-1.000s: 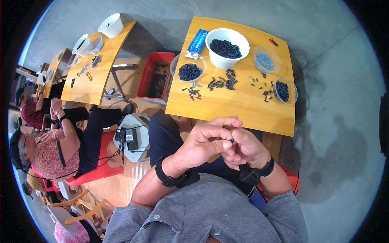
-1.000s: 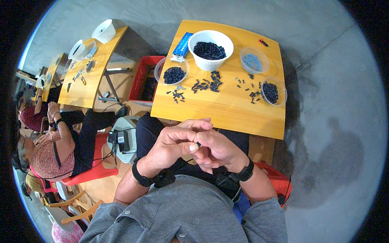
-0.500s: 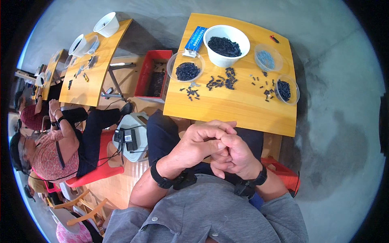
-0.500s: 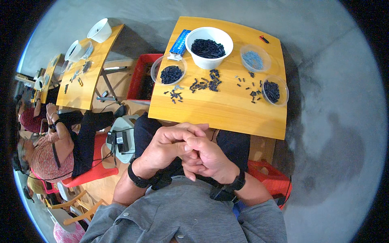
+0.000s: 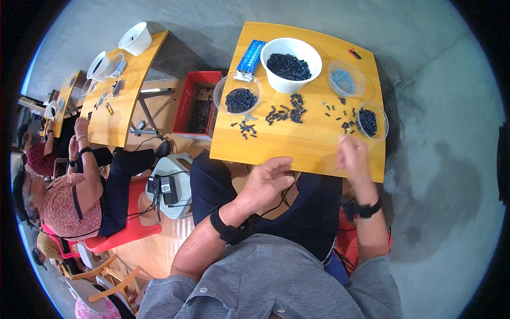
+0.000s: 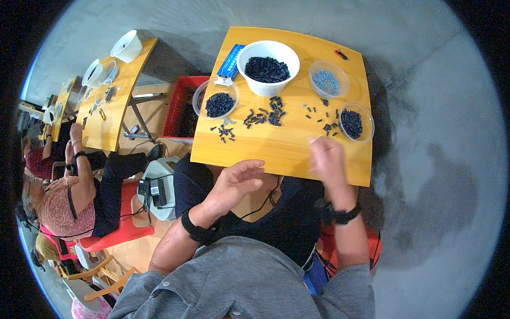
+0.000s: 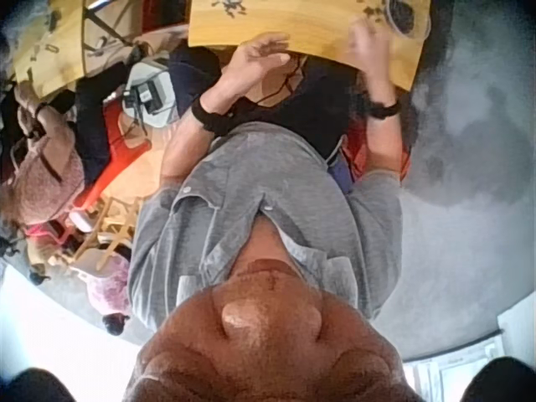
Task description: Assembling small blue plastic components at a wooden table in a workshop.
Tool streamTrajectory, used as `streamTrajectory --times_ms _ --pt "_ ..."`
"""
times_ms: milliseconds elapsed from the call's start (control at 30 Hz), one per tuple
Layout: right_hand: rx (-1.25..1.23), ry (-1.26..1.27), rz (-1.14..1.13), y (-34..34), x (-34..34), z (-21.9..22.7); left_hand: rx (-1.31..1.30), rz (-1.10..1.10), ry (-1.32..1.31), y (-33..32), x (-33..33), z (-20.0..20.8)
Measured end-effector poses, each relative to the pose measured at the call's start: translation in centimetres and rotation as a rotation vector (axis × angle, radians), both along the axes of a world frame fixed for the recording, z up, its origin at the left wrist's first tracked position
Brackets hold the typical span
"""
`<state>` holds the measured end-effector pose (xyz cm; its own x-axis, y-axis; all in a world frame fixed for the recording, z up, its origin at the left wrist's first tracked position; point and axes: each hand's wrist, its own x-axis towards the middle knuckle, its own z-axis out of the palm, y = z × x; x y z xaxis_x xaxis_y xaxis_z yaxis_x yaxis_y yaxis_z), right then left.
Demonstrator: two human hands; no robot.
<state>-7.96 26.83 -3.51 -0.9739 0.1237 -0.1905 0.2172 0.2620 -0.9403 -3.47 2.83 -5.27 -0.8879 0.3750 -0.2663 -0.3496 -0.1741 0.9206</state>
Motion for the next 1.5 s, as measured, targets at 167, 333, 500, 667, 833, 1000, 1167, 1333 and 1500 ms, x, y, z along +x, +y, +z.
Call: streamTrajectory --times_ms 167,333,500,667,833,1000,1167,1333,1500 --pt "0.827 0.133 -0.147 8.6 -5.6 -0.5 -0.197 0.02 -0.064 -0.9 -1.4 -3.1" --pt "1.05 0.032 -0.121 10.9 -7.4 -1.9 -0.253 0.046 -0.105 -0.8 -3.5 -4.5" --pt "1.142 0.208 -0.135 7.8 -8.0 -2.8 -0.29 0.096 -0.075 -0.6 -5.3 -7.4" --pt "0.737 0.353 0.132 0.8 -7.9 -4.6 -0.159 0.102 -0.188 -1.2 -6.1 -8.8" --pt "0.637 0.441 0.37 -5.6 -9.0 -5.1 -0.17 0.139 -0.242 -1.3 -6.4 -8.6" --pt "0.71 0.38 0.468 -8.4 -10.4 -5.8 -0.142 0.156 -0.226 -1.2 -6.3 -8.4" --pt "0.775 0.349 0.497 -9.8 -11.1 -6.8 -0.138 0.143 -0.216 -1.3 -6.3 -8.8" --pt "0.834 0.308 0.525 -10.4 -11.4 -6.9 -0.139 0.152 -0.241 -1.3 -6.3 -8.8" --pt "0.853 0.366 0.523 -10.4 -11.4 -7.4 -0.15 0.141 -0.234 -1.3 -6.3 -8.6"
